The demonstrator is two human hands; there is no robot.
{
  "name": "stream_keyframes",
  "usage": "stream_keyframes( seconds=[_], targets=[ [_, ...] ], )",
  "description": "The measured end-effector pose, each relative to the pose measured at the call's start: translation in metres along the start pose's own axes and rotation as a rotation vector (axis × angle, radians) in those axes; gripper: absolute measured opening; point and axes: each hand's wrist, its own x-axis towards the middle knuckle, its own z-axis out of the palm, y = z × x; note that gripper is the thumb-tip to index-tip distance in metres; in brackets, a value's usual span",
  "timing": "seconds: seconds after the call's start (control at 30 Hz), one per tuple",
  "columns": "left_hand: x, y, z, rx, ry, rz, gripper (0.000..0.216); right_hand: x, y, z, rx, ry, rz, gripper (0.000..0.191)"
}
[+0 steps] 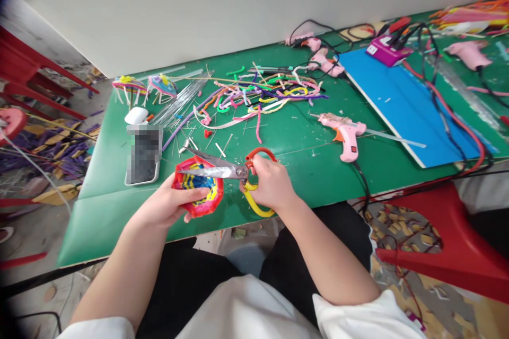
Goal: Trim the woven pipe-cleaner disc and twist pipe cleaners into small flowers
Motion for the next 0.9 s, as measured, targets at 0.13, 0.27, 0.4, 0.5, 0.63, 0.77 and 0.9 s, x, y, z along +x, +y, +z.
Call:
stream_keyframes(
  seconds=[0.13, 0.27, 0.4, 0.5, 0.63, 0.77, 0.9],
  targets=[
    [0.000, 0.001, 0.000, -0.004, -0.012, 0.001, 0.038, 0.000, 0.000, 0.001, 0.002, 0.012, -0.025, 0.024],
    [0.000, 0.001, 0.001, 0.004, 0.004, -0.016, 0.037, -0.001, 0.000, 0.001, 0.047, 0.049, -0.017, 0.025],
    [0.001, 0.000, 0.002, -0.018, 0.051, -0.005, 0.039, -0.002, 0.000, 0.003, 0.079, 0.113, 0.020, 0.028],
    [0.002, 0.000, 0.002, -0.019, 0.067, 0.018, 0.037, -0.002, 0.002, 0.005, 0.115, 0.100, 0.095, 0.032],
    [0.005, -0.001, 0.000, -0.009, 0.145, 0.007, 0.041, 0.002, 0.002, 0.005, 0.269, 0.103, 0.204, 0.030],
    [0.010, -0.004, -0.004, -0.035, 0.170, 0.050, 0.045, 0.007, 0.000, 0.000, 0.367, 0.109, 0.279, 0.033],
    [0.015, -0.005, -0.008, -0.077, 0.137, 0.085, 0.045, 0.008, 0.003, -0.002, 0.448, 0.076, 0.371, 0.030]
  ],
)
